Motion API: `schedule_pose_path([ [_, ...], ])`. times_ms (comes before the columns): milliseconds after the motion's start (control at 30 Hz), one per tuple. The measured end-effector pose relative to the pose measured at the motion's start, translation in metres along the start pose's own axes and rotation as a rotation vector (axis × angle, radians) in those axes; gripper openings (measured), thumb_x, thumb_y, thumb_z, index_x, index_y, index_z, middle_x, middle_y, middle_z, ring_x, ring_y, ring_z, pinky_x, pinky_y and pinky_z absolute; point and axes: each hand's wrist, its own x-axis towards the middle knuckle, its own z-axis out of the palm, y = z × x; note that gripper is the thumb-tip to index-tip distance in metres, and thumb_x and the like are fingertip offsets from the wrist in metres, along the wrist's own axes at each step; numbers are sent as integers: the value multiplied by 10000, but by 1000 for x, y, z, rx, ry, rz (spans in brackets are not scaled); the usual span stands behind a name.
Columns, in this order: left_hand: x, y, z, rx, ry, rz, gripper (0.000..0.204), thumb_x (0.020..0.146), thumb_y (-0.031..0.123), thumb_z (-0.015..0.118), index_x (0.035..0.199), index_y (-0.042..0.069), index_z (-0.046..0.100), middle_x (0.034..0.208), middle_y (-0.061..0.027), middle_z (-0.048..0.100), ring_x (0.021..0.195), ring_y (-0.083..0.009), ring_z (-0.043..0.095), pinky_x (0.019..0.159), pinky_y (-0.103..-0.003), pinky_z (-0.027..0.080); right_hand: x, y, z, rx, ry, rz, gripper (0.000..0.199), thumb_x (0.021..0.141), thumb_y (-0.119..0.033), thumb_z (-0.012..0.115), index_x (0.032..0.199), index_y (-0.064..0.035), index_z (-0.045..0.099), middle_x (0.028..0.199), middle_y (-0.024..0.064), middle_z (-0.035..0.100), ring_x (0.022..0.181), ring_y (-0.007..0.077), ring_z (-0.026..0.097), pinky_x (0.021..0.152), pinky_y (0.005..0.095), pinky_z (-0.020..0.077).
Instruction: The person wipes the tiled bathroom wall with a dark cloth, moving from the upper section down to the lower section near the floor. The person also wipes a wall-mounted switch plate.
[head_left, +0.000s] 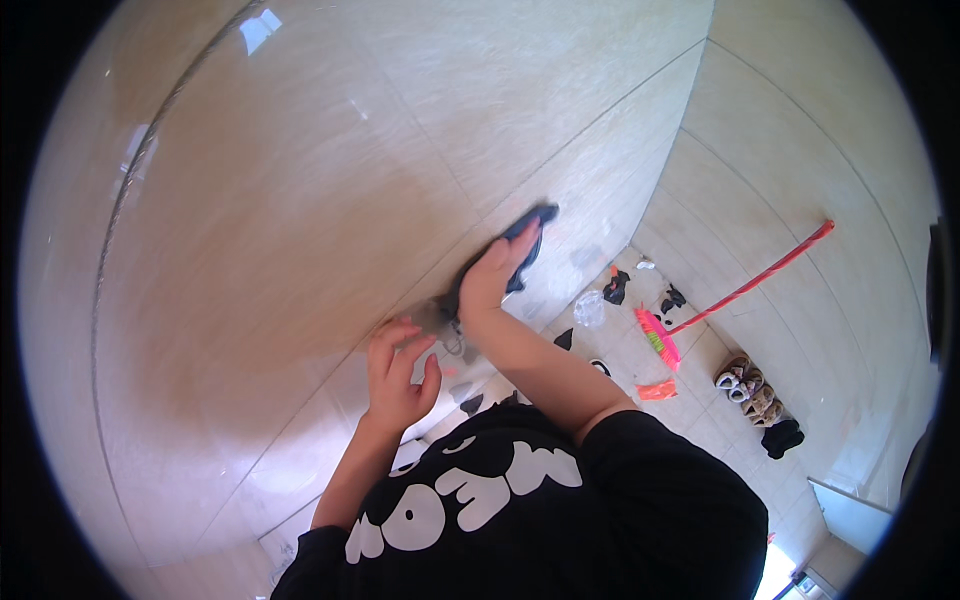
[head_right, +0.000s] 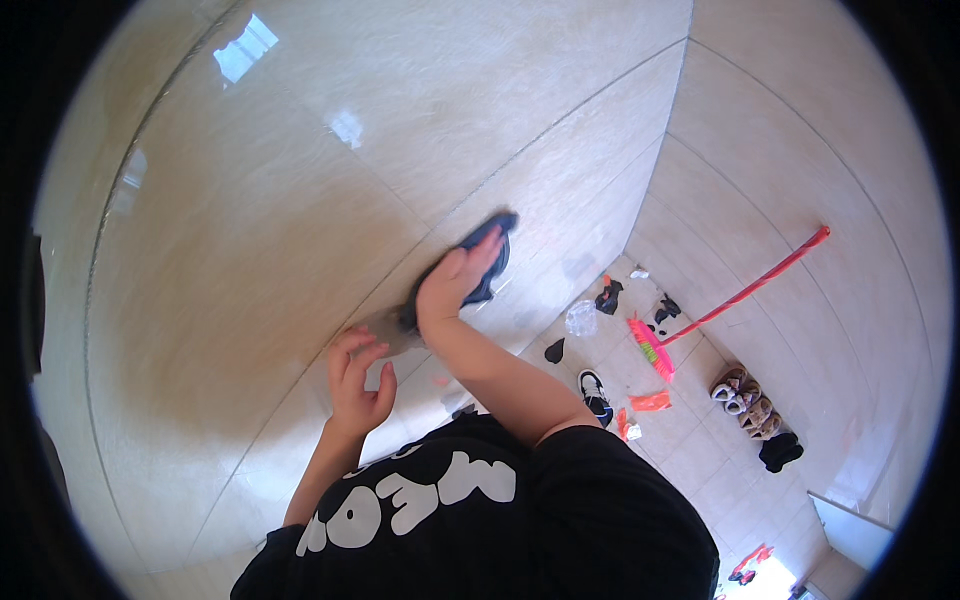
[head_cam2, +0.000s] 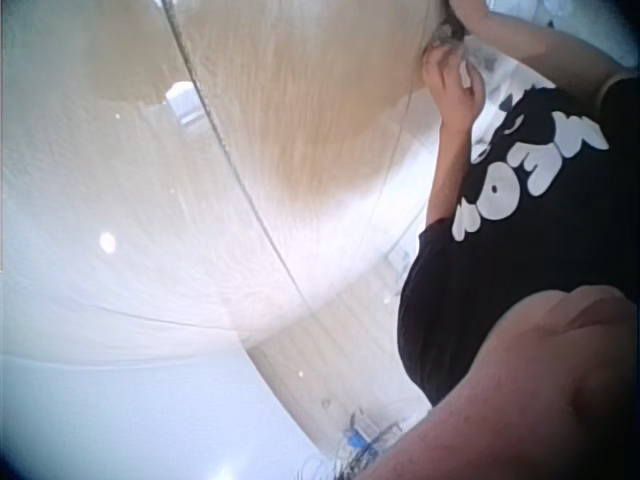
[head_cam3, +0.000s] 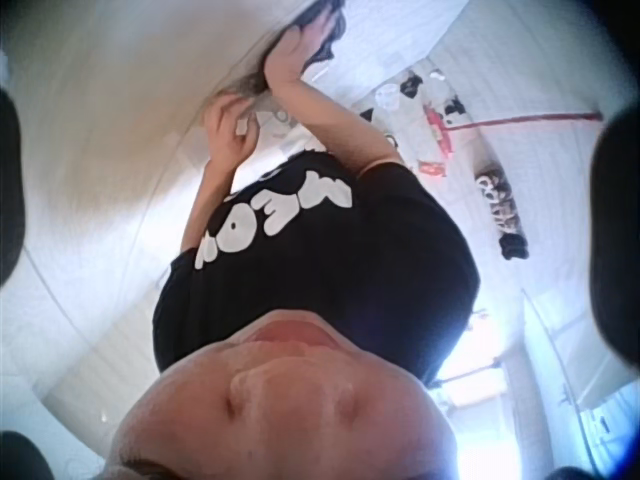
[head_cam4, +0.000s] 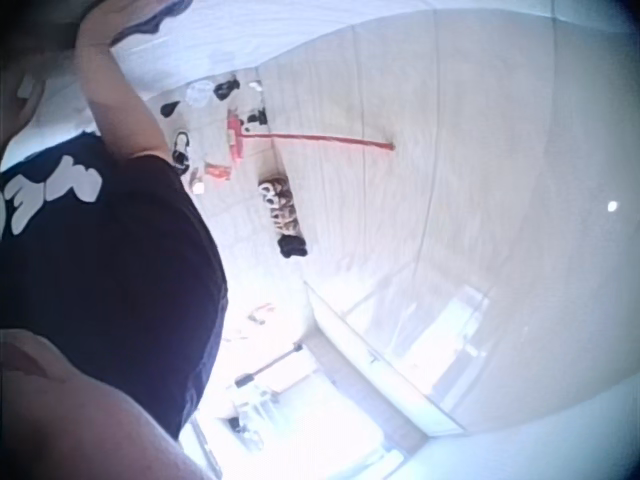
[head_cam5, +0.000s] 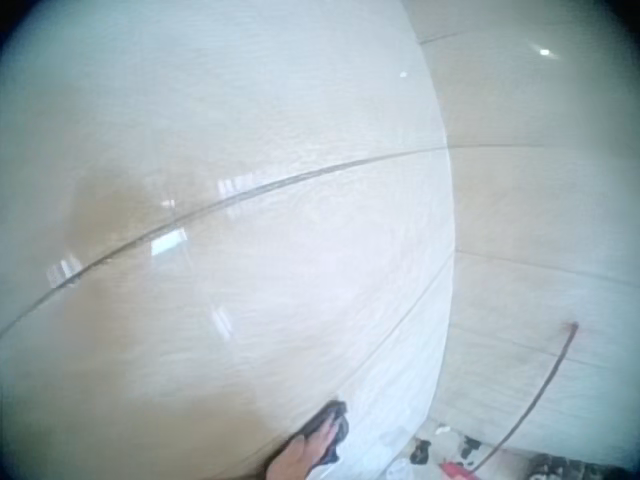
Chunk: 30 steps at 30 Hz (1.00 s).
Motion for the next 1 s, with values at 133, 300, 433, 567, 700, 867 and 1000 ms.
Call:
schedule_pose_path([
  [133,0,0,-10,-20,48,20,296,713,-43,655,996,34,616,1054,-149,556,1000,-332,561,854,-401,461,-29,-70,3,-164,-217,-554,637,934,-286,394,1452,64,274,1521,316,206,1403,499,182,1119,598,103],
  [300,-6,-1,-4,-81,68,59,249,695,-58,654,917,48,612,914,-115,561,877,-296,551,736,-354,439,-58,-7,-4,-173,-343,-1073,353,851,-352,511,1113,-151,638,1436,185,429,1378,424,294,1110,608,136],
  [433,-5,-2,8,-133,41,92,259,686,-70,657,908,54,609,908,-116,581,824,-289,561,721,-356,436,-30,16,-12,-185,-341,-1087,300,844,-367,506,1019,-177,659,1446,159,420,1377,427,290,1086,641,158],
  [567,-13,-7,13,-133,42,49,311,666,-63,674,946,65,626,933,-102,589,815,-296,578,713,-386,458,2,59,-17,-161,-80,-596,579,915,-204,381,1442,31,325,1498,305,271,1395,490,222,1135,555,163],
  [700,-24,-12,14,-114,35,23,327,661,-67,676,956,65,626,926,-102,584,814,-294,578,712,-388,458,5,109,-22,239,129,349,644,913,-212,347,1497,22,209,1557,210,219,1428,345,230,1165,377,185],
  [867,-43,-16,6,-78,8,6,311,665,-84,659,940,51,610,929,-123,579,818,-287,571,716,-371,448,-42,86,-21,446,178,700,640,918,-210,325,1504,11,195,1569,188,206,1425,331,243,1161,380,193],
  [1000,-55,-22,-8,-48,5,-20,308,666,-85,661,937,50,609,934,-124,576,828,-289,570,720,-374,450,-75,50,-6,42,11,73,601,976,-222,330,1481,73,189,1544,281,190,1435,404,189,1168,433,149],
])
